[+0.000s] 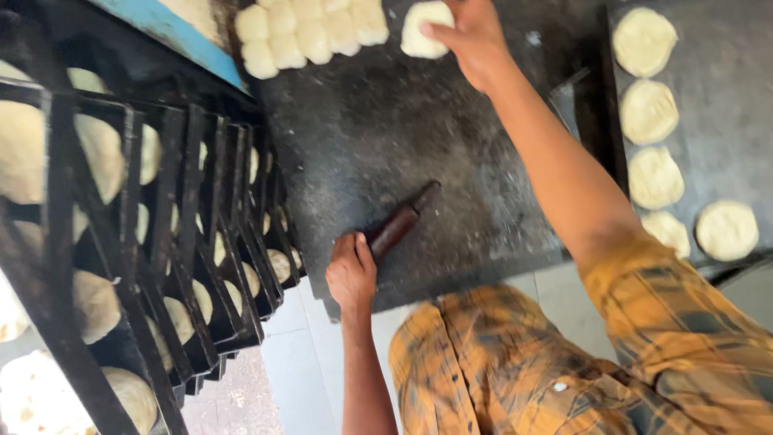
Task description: The person uses a rolling pin to flatten small pieces of dough into circular discs on a dark countertop and then places the flattened dough onto metal baking trays.
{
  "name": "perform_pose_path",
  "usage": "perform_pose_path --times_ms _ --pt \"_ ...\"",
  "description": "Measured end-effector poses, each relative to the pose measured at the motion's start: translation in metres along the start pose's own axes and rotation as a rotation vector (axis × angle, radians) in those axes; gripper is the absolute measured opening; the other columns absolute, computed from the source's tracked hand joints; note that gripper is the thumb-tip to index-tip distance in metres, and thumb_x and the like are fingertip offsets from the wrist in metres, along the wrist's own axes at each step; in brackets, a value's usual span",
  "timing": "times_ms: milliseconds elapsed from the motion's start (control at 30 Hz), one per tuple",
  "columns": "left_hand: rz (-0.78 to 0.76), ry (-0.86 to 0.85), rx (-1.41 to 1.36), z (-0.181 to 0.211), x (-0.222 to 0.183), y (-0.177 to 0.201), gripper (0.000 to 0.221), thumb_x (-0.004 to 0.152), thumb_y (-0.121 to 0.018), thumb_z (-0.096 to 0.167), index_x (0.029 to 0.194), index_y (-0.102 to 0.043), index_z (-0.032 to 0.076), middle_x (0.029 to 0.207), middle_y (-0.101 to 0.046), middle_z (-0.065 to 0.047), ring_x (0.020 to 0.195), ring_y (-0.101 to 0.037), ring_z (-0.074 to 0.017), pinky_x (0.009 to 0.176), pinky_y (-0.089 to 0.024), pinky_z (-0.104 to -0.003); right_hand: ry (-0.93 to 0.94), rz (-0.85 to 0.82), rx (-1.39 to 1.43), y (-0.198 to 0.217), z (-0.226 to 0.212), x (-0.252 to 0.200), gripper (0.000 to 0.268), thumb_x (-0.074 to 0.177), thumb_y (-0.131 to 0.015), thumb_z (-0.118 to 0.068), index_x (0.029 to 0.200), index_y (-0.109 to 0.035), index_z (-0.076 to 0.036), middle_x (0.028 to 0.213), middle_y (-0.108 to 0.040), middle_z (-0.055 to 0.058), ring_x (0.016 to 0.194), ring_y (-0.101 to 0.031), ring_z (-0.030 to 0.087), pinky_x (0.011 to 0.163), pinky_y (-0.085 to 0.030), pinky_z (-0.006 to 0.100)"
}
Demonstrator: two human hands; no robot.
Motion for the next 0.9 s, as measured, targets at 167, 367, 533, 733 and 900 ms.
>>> perform_pose_path --times_ms 167,367,533,733,900 --pt "-0.067 0.001 0.081 -0.009 -0.013 -0.009 0.029 0.106 -0.055 0.026 0.096 -0.068 0.003 0.096 -0.07 -0.019 0.085 -0.067 -0.0419 0.071 -0.052 -0.05 0.387 0.268 -0.825 0.01 -0.075 -0.259 0.034 0.099 -0.074 -0.004 0.131 -0.063 -0.005 0.131 -0.061 0.009 0.114 -0.063 0.021 0.099 -0.055 0.034" --pt "-0.02 -0.136 0.073 0.0 -0.006 -0.016 0.028 0.108 -0.053 0.023 0.1 -0.068 0.001 0.098 -0.068 -0.021 0.087 -0.066 -0.0433 0.074 -0.051 -0.052 0.207 0.414 -1.447 0.028 -0.041 -0.332 0.04 0.096 -0.082 -0.014 0.131 -0.066 -0.002 0.13 -0.063 0.016 0.122 -0.058 0.036 0.104 -0.05 0.048" --pt "-0.037 -0.122 0.078 0.0 -0.008 -0.019 0.029 0.109 -0.051 0.023 0.1 -0.067 0.001 0.098 -0.067 -0.02 0.088 -0.065 -0.0433 0.074 -0.051 -0.052 0.127 -0.058 -1.462 0.004 -0.001 -0.32 0.024 0.097 -0.08 -0.018 0.116 -0.067 -0.012 0.126 -0.065 0.008 0.124 -0.061 0.032 0.106 -0.052 0.045" --pt "-0.058 -0.064 0.133 -0.003 -0.005 -0.021 0.03 0.109 -0.052 0.025 0.098 -0.067 0.001 0.097 -0.067 -0.02 0.086 -0.065 -0.0428 0.072 -0.05 -0.052 0.153 -0.124 -1.384 0.023 -0.03 -0.343 0.058 0.084 -0.075 -0.02 0.136 -0.059 0.001 0.144 -0.057 0.017 0.134 -0.054 0.039 0.113 -0.044 0.049" --pt "-0.037 -0.076 0.12 0.001 -0.013 -0.016 0.029 0.109 -0.052 0.022 0.098 -0.068 0.001 0.096 -0.068 -0.02 0.086 -0.065 -0.0426 0.073 -0.05 -0.051 0.038 -0.15 -1.457 0.018 0.014 -0.324 0.041 0.105 -0.061 -0.002 0.145 -0.059 -0.013 0.151 -0.059 0.009 0.139 -0.058 0.027 0.117 -0.05 0.04"
Point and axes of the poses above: each hand's wrist, its own x-axis towards the middle knuckle, its own y-axis out of the back of the hand, z = x × y, the point moved 10 cm from there along x, towards the middle knuckle
